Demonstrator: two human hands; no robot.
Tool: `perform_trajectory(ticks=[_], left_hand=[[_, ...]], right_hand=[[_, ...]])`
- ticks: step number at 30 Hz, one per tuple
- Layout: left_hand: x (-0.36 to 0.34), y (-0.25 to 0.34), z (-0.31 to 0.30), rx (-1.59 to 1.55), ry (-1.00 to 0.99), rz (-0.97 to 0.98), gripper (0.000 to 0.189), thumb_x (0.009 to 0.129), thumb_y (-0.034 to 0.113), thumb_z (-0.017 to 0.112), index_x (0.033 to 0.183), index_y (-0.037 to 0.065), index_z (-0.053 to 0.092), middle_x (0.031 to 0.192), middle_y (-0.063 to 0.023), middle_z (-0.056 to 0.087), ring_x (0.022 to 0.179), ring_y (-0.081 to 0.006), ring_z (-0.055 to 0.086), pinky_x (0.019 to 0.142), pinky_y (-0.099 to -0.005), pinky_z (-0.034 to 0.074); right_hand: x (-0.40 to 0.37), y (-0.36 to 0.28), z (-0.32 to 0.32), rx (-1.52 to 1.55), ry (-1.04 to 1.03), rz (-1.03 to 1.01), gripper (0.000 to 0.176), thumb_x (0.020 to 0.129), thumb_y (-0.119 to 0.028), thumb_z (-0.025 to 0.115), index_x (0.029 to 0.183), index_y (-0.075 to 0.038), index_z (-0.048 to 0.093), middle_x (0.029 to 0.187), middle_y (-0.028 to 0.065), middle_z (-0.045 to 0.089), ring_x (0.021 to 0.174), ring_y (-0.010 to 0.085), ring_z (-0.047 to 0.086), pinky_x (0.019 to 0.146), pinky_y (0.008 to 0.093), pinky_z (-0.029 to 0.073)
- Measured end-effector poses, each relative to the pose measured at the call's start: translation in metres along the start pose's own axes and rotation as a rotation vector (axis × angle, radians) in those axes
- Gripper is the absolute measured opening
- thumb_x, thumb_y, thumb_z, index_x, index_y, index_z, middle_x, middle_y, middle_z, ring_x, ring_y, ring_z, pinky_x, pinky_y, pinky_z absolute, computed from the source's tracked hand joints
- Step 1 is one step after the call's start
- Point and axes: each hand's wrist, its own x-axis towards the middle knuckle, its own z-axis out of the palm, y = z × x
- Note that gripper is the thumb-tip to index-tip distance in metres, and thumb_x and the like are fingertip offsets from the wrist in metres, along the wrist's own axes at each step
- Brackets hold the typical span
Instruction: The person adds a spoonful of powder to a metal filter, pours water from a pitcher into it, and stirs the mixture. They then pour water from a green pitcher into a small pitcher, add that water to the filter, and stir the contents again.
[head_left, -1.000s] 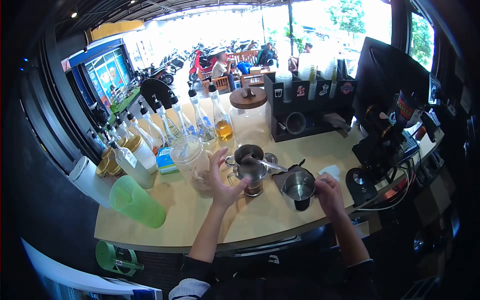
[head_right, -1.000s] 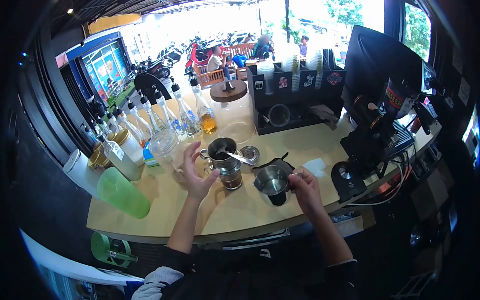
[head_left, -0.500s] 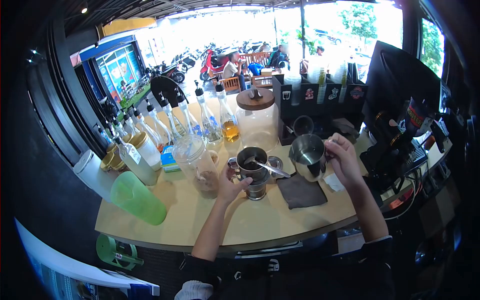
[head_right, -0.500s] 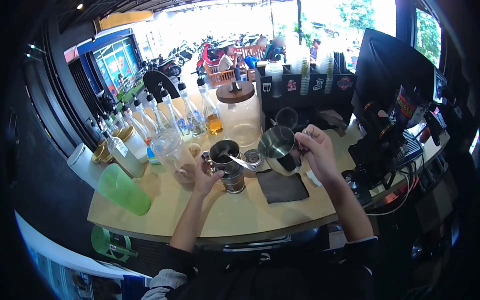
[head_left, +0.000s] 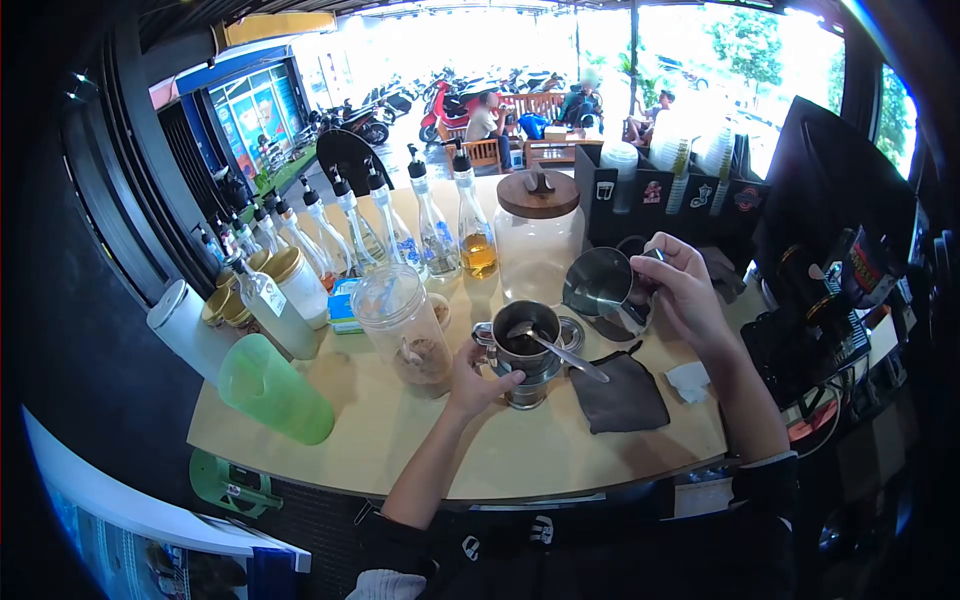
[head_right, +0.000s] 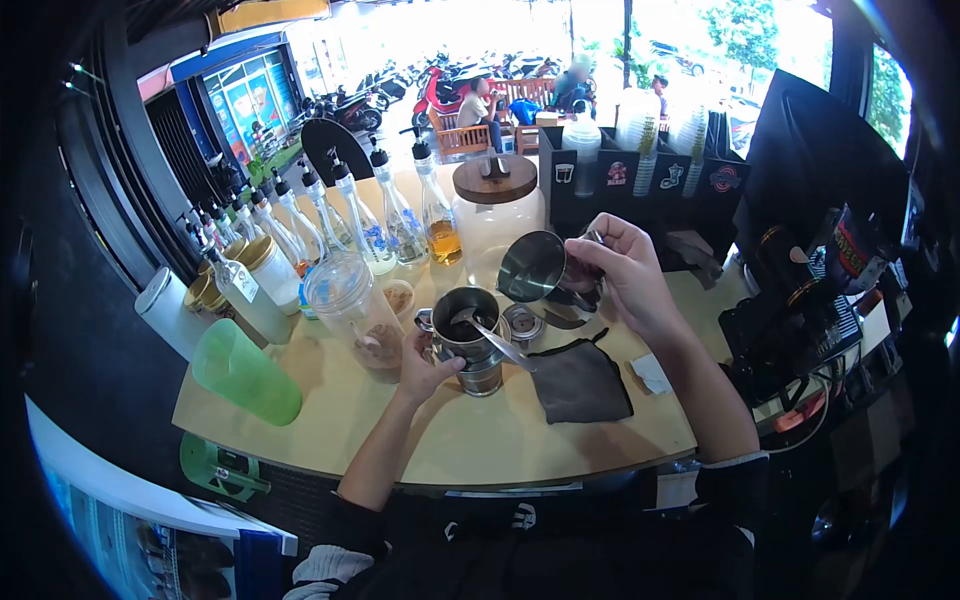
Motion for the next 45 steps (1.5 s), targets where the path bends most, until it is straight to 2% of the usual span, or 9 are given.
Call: perform_trajectory(ticks=[4, 10, 23, 29, 31, 37, 45], left_hand=[[-0.001, 0.0, 0.0, -0.007, -0.006, -0.02, 0.064, 0.06, 0.02, 0.085, 0.114, 0.004, 0.056, 0.103, -0.0053, 0.065, 0.097, -0.0149, 0.06, 0.089, -0.0316, 0.043], [-0.001, 0.005, 0.001, 0.01, 0.006, -0.018, 0.067, 0.059, 0.022, 0.086, 0.115, 0.003, 0.055, 0.105, -0.0059, 0.064, 0.1, -0.0157, 0.06, 0.09, -0.0316, 0.043], [-0.001, -0.001, -0.001, 0.028, -0.002, -0.046, 0.067, 0.059, 0.024, 0.086, 0.114, 0.005, 0.055, 0.104, -0.0044, 0.063, 0.098, -0.0141, 0.059, 0.086, -0.0297, 0.042], [0.0, 0.0, 0.0, 0.009, -0.014, -0.056, 0.066, 0.059, 0.023, 0.086, 0.114, 0.005, 0.055, 0.104, -0.0041, 0.064, 0.099, -0.0143, 0.059, 0.086, -0.0299, 0.042], [0.0, 0.001, 0.0, 0.014, -0.013, -0.054, 0.065, 0.059, 0.023, 0.086, 0.114, 0.005, 0.055, 0.105, -0.0042, 0.064, 0.099, -0.0143, 0.059, 0.087, -0.03, 0.042], [0.0, 0.004, 0.001, 0.029, -0.009, -0.031, 0.065, 0.059, 0.022, 0.085, 0.114, 0.005, 0.056, 0.104, -0.0041, 0.064, 0.098, -0.0142, 0.06, 0.087, -0.0303, 0.043], [0.0, 0.003, 0.001, 0.003, -0.015, -0.021, 0.064, 0.06, 0.021, 0.085, 0.114, 0.004, 0.056, 0.105, -0.0051, 0.065, 0.098, -0.0149, 0.06, 0.088, -0.0311, 0.044]], right_hand=[[0.01, 0.001, 0.008, -0.001, -0.044, 0.02, 0.015, 0.084, -0.003, 0.065, 0.078, -0.006, 0.052, 0.074, -0.0005, 0.059, 0.067, 0.0027, 0.058, 0.063, 0.019, 0.049], [0.017, -0.009, 0.02, -0.037, -0.092, 0.07, 0.015, 0.084, -0.002, 0.065, 0.079, -0.004, 0.051, 0.073, -0.0001, 0.059, 0.067, 0.0033, 0.06, 0.061, 0.0197, 0.054], [0.025, -0.014, 0.033, -0.135, -0.187, 0.029, 0.015, 0.084, -0.002, 0.066, 0.08, -0.002, 0.052, 0.08, 0.0044, 0.064, 0.074, 0.0057, 0.063, 0.064, 0.0189, 0.054], [0.026, -0.014, 0.037, -0.155, -0.185, 0.038, 0.014, 0.084, -0.002, 0.067, 0.082, -0.002, 0.053, 0.08, 0.0038, 0.064, 0.074, 0.0052, 0.062, 0.066, 0.0192, 0.053], [0.026, -0.016, 0.039, -0.186, -0.155, 0.051, 0.019, 0.084, -0.001, 0.067, 0.079, -0.004, 0.049, 0.076, 0.0005, 0.059, 0.07, 0.0045, 0.062, 0.064, 0.0199, 0.055], [0.032, -0.01, 0.034, -0.286, -0.169, 0.019, 0.018, 0.083, -0.001, 0.067, 0.08, -0.004, 0.05, 0.077, 0.0004, 0.059, 0.072, 0.0029, 0.06, 0.064, 0.0183, 0.053], [0.03, -0.015, 0.043, -0.276, -0.164, 0.039, 0.019, 0.083, -0.002, 0.068, 0.08, -0.004, 0.049, 0.077, -0.0002, 0.059, 0.072, 0.0026, 0.06, 0.064, 0.0176, 0.052]])
